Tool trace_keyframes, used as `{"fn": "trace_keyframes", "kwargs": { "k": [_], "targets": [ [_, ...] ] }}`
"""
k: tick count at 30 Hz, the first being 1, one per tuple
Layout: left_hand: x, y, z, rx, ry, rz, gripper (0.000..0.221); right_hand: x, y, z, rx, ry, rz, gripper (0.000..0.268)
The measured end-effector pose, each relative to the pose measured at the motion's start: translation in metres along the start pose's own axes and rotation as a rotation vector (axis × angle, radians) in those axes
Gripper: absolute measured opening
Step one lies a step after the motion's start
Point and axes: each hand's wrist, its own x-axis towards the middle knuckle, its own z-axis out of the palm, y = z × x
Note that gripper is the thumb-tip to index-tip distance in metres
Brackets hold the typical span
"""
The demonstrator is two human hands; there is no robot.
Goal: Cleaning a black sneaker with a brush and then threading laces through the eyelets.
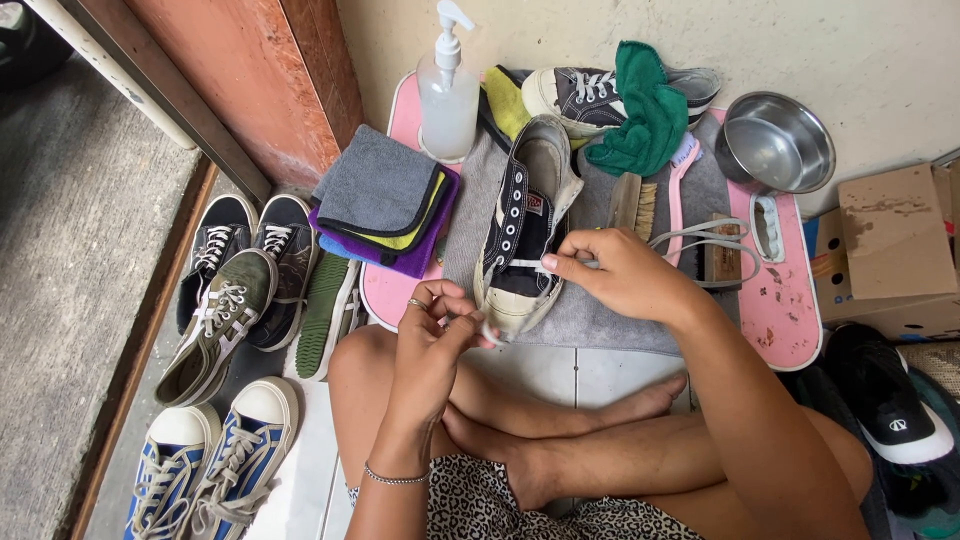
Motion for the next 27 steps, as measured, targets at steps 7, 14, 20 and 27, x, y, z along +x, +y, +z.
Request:
{"fn": "trace_keyframes", "kwargs": {
  "k": [7,14,20,27],
  "targets": [
    [0.006,0.012,0.018,0.382,-0.138,0.351,0.038,0.020,-0.005,-0.020,0.045,-0.088,-0.089,0.034],
    [0.010,0.009,0.028,0.640,-0.121,0.467,0.067,0.033,-0.014,-0.023,0.082,-0.126,-0.165,0.037],
    [0.015,0.010,0.028,0.683,-0.141,0.381,0.090,0.043,-0.019,-0.045,0.418,0.005,-0.205,0.032],
    [0.022,0.030,0.040,0.719,-0.157,0.267,0.093,0.062,-0.033,-0.063,0.270,0.164,-0.249,0.034]
  ]
}}
